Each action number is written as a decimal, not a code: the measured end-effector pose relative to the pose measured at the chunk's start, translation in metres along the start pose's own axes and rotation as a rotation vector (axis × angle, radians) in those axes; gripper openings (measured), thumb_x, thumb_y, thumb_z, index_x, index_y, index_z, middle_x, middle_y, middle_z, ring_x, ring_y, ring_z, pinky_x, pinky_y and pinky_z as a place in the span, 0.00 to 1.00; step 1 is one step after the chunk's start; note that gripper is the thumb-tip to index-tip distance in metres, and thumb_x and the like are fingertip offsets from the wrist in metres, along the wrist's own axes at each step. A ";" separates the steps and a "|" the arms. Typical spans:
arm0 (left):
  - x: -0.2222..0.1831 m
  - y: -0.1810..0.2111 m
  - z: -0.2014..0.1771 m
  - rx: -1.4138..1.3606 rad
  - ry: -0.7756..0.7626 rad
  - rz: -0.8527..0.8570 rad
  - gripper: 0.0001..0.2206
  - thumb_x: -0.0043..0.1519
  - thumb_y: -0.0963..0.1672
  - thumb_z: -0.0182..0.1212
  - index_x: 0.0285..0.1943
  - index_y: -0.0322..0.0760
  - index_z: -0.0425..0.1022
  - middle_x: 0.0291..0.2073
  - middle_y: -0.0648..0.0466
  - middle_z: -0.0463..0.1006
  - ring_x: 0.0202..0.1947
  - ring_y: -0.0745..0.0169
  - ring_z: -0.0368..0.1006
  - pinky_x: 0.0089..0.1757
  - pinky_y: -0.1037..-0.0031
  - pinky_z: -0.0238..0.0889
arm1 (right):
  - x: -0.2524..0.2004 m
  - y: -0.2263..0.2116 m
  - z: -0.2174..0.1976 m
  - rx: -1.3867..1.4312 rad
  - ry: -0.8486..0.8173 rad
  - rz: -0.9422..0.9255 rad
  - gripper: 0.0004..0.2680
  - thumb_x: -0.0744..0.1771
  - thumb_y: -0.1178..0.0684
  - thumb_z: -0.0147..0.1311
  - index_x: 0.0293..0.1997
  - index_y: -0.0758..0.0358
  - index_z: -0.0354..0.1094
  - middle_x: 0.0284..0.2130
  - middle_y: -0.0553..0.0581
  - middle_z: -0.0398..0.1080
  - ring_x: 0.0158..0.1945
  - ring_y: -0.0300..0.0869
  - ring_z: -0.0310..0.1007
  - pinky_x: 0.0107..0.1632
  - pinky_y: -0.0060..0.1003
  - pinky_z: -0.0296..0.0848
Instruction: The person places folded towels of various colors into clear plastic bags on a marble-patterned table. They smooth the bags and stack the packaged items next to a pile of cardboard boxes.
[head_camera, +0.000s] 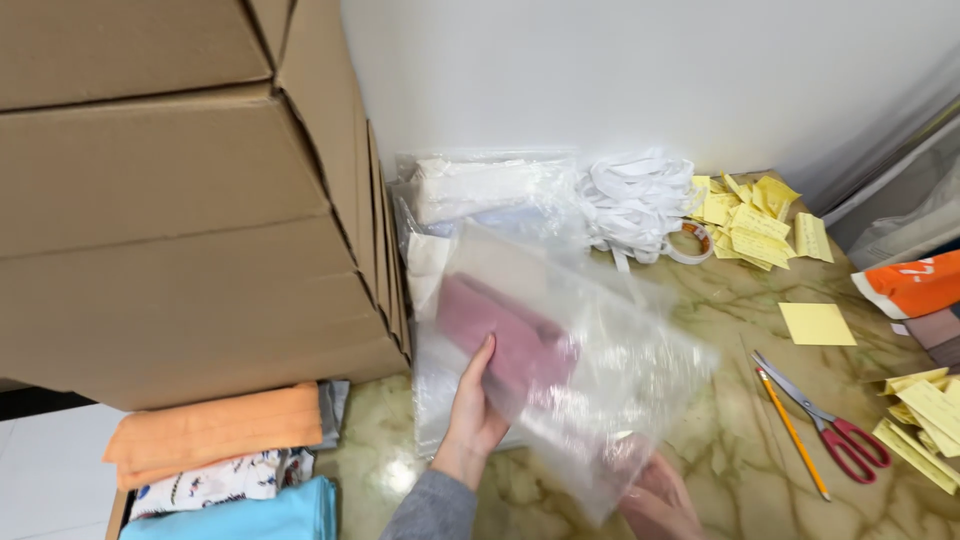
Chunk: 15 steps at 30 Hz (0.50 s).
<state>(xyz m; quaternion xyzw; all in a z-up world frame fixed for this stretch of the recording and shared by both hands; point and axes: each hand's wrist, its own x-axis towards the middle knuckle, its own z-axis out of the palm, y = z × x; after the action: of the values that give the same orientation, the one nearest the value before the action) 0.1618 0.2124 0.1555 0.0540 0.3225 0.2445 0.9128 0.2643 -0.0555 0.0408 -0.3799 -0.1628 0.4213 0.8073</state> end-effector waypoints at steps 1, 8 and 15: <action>-0.011 -0.006 -0.002 -0.003 0.000 0.001 0.11 0.65 0.46 0.64 0.55 0.45 0.81 0.46 0.56 0.83 0.47 0.63 0.78 0.52 0.74 0.69 | -0.006 -0.023 0.013 -0.002 -0.001 0.002 0.18 0.61 0.65 0.65 0.55 0.81 0.69 0.47 0.78 0.78 0.49 0.66 0.80 0.53 0.56 0.74; -0.056 -0.117 -0.049 -0.024 0.124 0.007 0.23 0.57 0.44 0.66 0.64 0.35 0.75 0.50 0.44 0.79 0.52 0.44 0.74 0.59 0.52 0.66 | -0.049 -0.090 0.039 0.509 -0.668 0.109 0.40 0.76 0.30 0.61 0.80 0.59 0.21 0.77 0.75 0.26 0.80 0.67 0.34 0.76 0.64 0.51; -0.101 -0.209 -0.036 -0.344 0.182 -0.112 0.19 0.60 0.50 0.66 0.54 0.34 0.80 0.44 0.42 0.83 0.43 0.47 0.77 0.51 0.56 0.71 | -0.085 0.020 -0.193 1.136 0.906 0.745 0.27 0.70 0.46 0.51 0.80 0.47 0.44 0.77 0.61 0.53 0.78 0.61 0.51 0.70 0.57 0.65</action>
<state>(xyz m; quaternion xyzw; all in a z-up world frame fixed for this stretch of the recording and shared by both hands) 0.1580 -0.0207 0.1306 -0.1431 0.3596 0.2486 0.8879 0.3159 -0.2084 -0.0968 -0.0751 0.5548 0.4859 0.6712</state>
